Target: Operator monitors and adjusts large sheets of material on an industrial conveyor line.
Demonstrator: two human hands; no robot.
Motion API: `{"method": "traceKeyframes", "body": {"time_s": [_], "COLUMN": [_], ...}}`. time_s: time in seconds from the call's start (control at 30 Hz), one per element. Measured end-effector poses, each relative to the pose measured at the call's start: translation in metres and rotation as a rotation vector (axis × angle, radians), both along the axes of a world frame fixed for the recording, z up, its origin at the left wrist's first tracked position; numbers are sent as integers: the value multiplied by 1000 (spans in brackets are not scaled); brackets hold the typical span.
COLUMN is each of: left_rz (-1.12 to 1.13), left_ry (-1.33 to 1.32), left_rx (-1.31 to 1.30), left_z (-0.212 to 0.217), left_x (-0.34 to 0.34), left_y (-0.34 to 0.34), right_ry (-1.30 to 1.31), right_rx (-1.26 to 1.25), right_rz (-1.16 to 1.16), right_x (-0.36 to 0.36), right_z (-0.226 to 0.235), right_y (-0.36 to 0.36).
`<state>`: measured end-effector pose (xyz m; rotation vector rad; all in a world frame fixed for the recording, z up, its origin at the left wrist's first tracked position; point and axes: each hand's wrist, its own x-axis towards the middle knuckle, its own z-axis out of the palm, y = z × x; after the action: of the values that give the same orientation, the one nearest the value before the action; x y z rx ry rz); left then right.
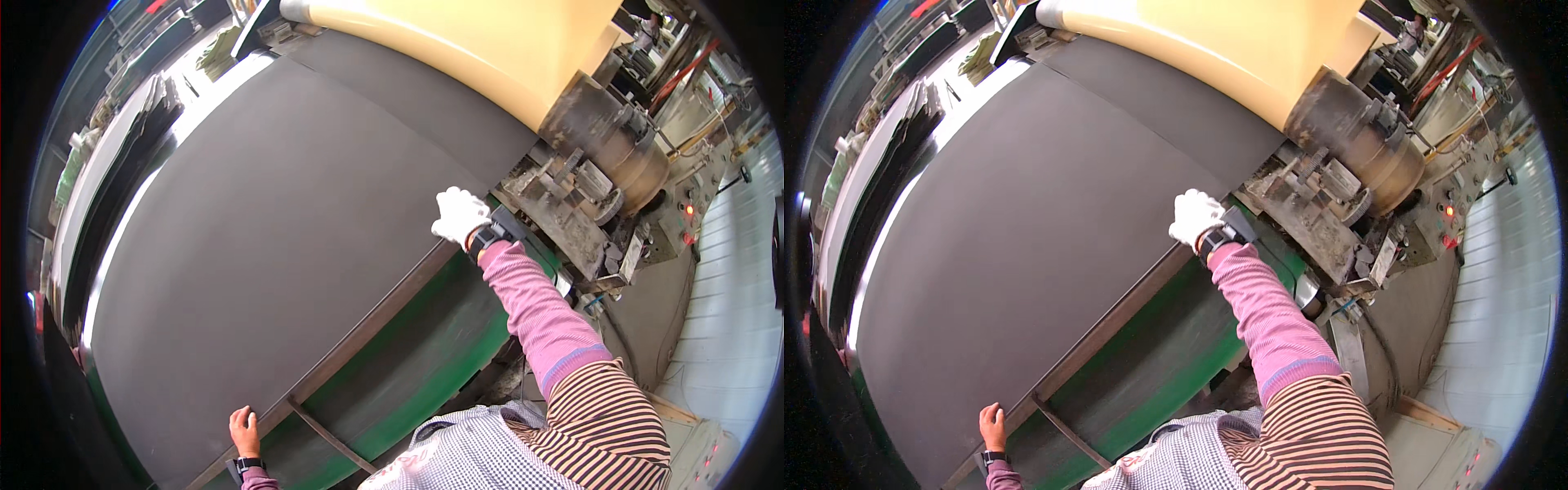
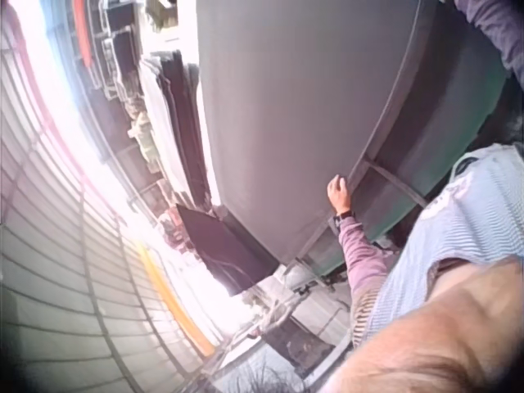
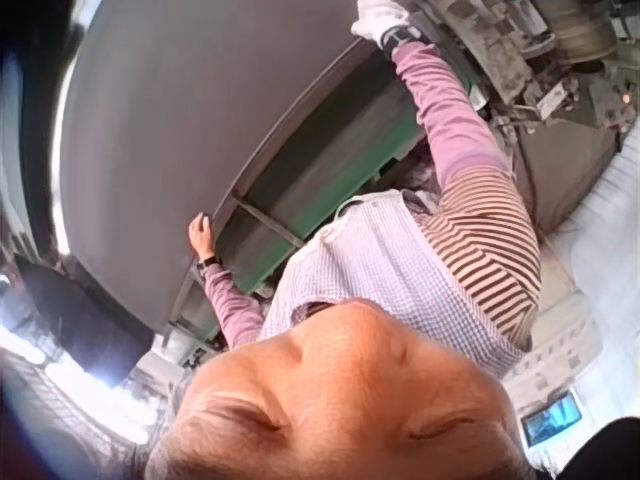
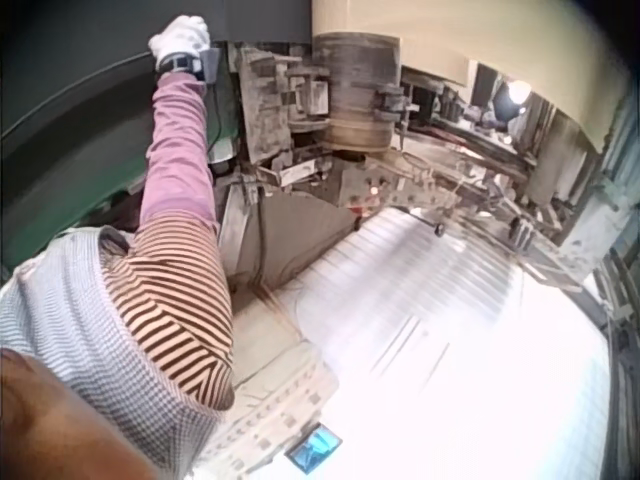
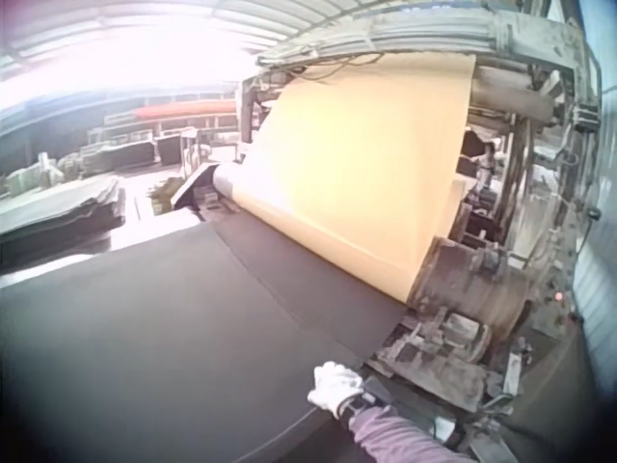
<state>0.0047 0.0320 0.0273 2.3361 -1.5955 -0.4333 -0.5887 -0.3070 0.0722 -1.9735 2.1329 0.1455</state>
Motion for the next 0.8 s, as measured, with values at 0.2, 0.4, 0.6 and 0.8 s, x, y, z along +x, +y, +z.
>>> {"method": "traceKeyframes", "body": {"time_s": [0.2,0.4,0.6,0.8], "left_rz": [-166,-308,-329,-295], "left_ry": [-59,-55,371,-421], "left_rx": [87,93,127,-44], "left_z": [10,26,17,-40], "left_x": [-81,-171,-211,-75], "left_y": [-57,-119,-143,-62], "right_ry": [65,-471,-829,-932], "right_rx": [-137,-561,-403,106], "right_rz": [-114,244,420,318], "right_x": [-43,-7,48,59], "right_z": [7,22,42,51], "right_y": [-24,55,172,258]}}
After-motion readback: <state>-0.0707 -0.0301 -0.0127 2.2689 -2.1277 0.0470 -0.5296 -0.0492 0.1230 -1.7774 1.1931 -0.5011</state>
